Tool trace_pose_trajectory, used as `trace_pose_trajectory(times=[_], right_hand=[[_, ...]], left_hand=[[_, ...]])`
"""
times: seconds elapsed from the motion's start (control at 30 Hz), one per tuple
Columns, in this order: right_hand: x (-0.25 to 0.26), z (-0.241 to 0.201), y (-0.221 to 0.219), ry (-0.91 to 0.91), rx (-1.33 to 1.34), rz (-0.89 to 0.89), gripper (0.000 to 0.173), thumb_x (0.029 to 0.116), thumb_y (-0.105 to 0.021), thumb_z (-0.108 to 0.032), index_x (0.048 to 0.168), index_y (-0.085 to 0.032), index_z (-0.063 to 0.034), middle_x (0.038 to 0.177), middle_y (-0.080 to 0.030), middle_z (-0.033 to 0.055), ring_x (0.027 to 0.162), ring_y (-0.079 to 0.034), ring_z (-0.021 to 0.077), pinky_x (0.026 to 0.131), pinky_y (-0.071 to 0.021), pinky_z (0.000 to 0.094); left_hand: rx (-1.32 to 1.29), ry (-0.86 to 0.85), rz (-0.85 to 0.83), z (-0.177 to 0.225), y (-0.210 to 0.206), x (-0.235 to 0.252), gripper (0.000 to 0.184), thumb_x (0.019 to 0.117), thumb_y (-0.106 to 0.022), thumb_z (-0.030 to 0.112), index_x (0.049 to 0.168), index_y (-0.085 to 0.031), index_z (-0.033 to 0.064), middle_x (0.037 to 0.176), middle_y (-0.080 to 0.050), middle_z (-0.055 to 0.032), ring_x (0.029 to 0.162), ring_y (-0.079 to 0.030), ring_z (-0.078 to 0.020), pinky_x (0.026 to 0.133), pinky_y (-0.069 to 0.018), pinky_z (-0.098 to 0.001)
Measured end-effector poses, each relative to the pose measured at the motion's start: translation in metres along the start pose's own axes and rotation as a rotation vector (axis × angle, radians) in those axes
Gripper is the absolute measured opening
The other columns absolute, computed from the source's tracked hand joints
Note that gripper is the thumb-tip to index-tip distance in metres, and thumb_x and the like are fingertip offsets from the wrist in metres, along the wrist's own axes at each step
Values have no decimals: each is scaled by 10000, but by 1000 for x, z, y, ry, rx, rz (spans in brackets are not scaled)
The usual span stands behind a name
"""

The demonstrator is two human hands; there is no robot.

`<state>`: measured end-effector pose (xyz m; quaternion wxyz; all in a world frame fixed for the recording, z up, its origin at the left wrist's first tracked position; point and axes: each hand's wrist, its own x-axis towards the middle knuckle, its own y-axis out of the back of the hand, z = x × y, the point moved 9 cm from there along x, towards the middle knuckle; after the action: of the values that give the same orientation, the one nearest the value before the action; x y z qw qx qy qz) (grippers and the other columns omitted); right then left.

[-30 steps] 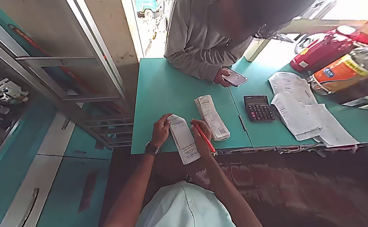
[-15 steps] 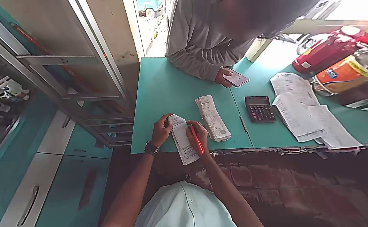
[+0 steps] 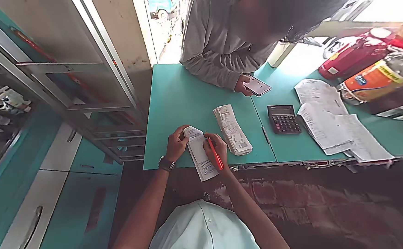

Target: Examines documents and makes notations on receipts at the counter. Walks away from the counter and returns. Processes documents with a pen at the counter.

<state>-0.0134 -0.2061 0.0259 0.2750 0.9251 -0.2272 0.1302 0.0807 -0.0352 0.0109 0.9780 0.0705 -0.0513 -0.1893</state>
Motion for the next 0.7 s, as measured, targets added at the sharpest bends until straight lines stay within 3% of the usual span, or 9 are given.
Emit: trace_pose_trajectory(times=[0.37, 0.47, 0.6, 0.7], right_hand=[[-1, -1, 0, 11, -19, -1, 276, 879, -622, -80, 1123, -748, -57, 1051, -727, 90, 791, -675, 112, 676, -563, 255], [-1, -3, 3, -4, 38, 11, 239, 906, -675, -158, 1107, -749, -53, 1034, -723, 80, 791, -665, 96, 686, -560, 244], [-7, -6, 15, -28, 344, 105, 224, 1003, -528, -76, 1005, -730, 21, 908, -749, 60, 839, -708, 94, 792, -595, 268], [-10, -23, 15, -39, 302, 81, 158, 918, -603, -88, 1017, -676, 12, 869, -743, 51, 775, -714, 102, 717, -604, 293]], left_hand=[[58, -13, 12, 1, 0, -1, 422, 923, -601, 20, 1345, -613, 29, 1064, -746, -129, 953, -730, -173, 877, -600, -379], [64, -11, 16, 1, 1, 0, 419, 930, -603, 30, 1349, -613, 33, 1053, -747, -127, 945, -730, -172, 872, -600, -380], [69, -9, 17, 1, 1, 0, 412, 938, -608, 41, 1350, -614, 37, 1044, -749, -116, 928, -728, -160, 864, -600, -365], [100, 22, 21, 1, 2, 1, 418, 938, -609, 51, 1356, -612, 47, 1048, -745, -126, 931, -723, -168, 866, -590, -368]])
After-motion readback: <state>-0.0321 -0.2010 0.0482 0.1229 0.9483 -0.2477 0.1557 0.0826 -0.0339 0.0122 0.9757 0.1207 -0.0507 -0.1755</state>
